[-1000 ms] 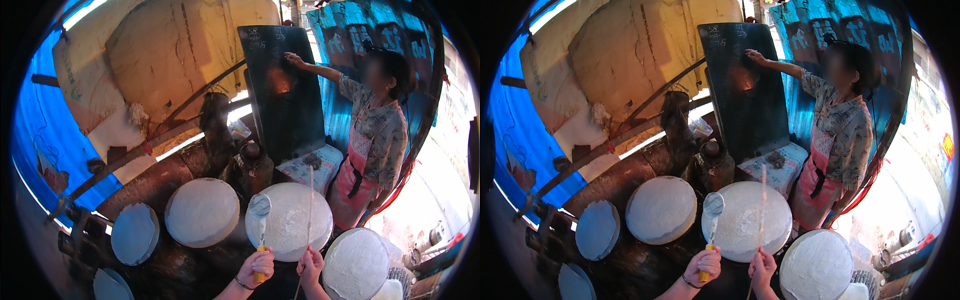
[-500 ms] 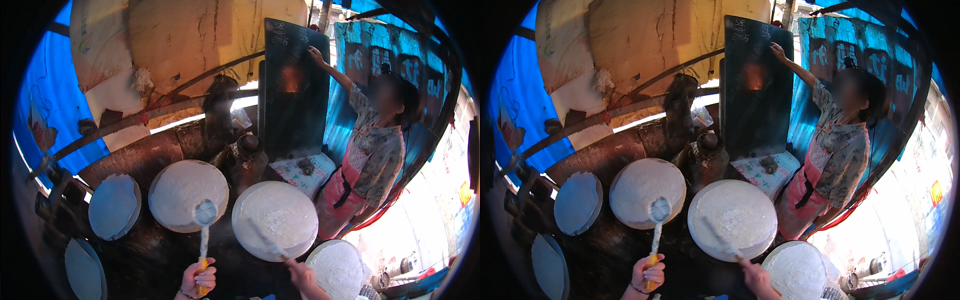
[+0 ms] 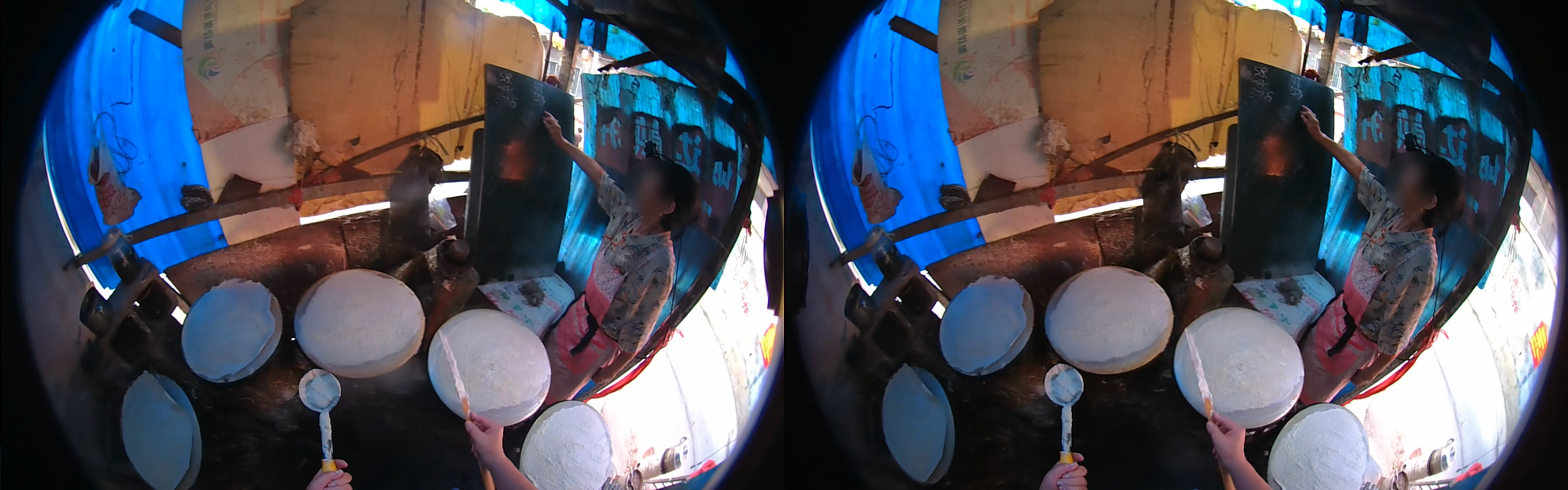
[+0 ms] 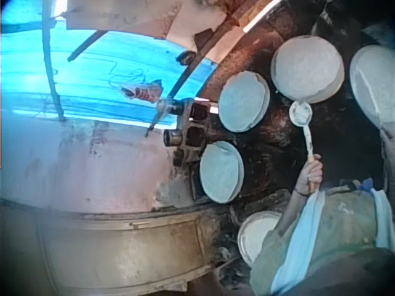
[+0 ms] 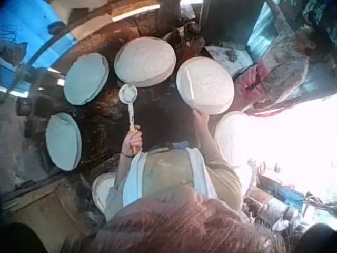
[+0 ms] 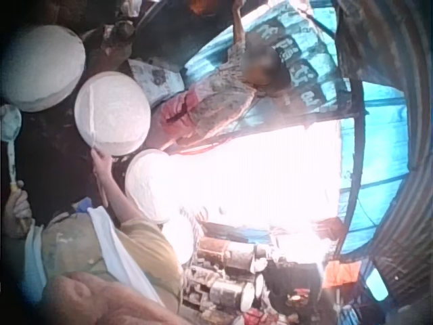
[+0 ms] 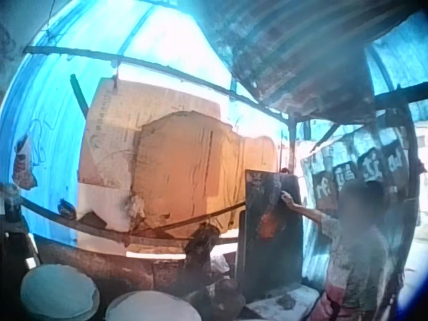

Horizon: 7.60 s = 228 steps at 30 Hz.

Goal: The person pours batter from a ladle onto multiple heated griddles, spreads the batter thin with a stick, and peels the cooked flatbreads off the griddles by hand.

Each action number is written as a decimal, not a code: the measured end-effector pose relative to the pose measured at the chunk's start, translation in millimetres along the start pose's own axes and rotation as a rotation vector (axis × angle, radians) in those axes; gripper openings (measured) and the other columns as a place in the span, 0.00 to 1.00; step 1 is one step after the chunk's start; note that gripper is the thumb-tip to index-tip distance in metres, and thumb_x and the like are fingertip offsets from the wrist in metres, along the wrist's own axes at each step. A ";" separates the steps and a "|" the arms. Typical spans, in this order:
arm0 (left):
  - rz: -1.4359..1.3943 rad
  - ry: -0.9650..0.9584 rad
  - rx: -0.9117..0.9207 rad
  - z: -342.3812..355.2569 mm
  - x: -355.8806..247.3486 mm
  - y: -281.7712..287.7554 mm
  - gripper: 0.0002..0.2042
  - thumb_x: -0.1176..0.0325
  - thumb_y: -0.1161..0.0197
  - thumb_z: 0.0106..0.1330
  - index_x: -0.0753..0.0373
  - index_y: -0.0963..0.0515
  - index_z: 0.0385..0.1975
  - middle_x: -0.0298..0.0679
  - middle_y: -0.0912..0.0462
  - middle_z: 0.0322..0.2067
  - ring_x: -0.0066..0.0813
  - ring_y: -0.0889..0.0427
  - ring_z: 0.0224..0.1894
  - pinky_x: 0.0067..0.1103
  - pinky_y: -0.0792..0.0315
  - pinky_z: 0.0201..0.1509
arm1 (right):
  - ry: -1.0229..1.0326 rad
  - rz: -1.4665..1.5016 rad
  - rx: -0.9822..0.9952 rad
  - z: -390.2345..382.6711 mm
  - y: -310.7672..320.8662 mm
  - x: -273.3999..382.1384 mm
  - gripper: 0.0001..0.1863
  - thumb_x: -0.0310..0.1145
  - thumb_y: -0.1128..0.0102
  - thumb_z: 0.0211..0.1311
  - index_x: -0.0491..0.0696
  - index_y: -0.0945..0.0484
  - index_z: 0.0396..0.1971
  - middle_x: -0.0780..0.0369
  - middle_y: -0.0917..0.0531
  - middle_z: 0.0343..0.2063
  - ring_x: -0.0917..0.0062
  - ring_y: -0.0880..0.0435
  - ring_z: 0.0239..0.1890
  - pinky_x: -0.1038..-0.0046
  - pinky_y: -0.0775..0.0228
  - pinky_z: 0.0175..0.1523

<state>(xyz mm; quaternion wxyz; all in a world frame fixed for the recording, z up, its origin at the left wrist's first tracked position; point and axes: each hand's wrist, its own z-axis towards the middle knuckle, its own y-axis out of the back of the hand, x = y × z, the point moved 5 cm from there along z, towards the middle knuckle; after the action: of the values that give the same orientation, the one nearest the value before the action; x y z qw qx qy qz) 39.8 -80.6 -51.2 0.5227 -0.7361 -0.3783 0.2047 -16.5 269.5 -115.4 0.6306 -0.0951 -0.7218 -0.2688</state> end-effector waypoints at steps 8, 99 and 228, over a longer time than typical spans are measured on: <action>-0.018 -0.121 0.009 -66.9 -21.7 22.6 0.10 0.71 0.61 0.68 0.61 0.32 0.43 0.30 0.43 0.14 0.13 0.43 0.13 0.10 0.44 0.15 | 0.315 -0.749 -0.132 75.3 43.9 29.5 0.09 0.30 0.47 0.46 0.45 0.22 0.28 0.52 0.21 0.24 0.58 0.21 0.30 0.60 0.31 0.35; 0.118 0.513 0.017 150.3 280.9 -98.2 0.09 0.73 0.60 0.67 0.70 0.36 0.41 0.30 0.42 0.14 0.15 0.40 0.12 0.13 0.37 0.16 | -0.828 -0.675 -1.095 -303.5 389.8 -313.9 0.10 0.34 0.38 0.39 0.43 0.23 0.17 0.51 0.23 0.20 0.59 0.23 0.26 0.63 0.31 0.32; 1.253 -0.888 -1.174 -19.8 -476.8 15.3 0.23 0.75 0.47 0.51 0.55 0.34 0.51 0.45 0.24 0.25 0.32 0.25 0.18 0.26 0.31 0.17 | -0.442 0.475 0.655 -12.1 -560.9 144.9 0.10 0.34 0.40 0.51 0.44 0.23 0.31 0.67 0.27 0.13 0.84 0.33 0.11 0.82 0.43 0.14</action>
<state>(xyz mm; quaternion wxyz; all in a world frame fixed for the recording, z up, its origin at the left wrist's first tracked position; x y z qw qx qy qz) -241.5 -462.8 -102.9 -0.3230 -0.8037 -0.1223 0.4845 -300.3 -235.6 -125.7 0.5027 -0.1086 -0.8441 0.1519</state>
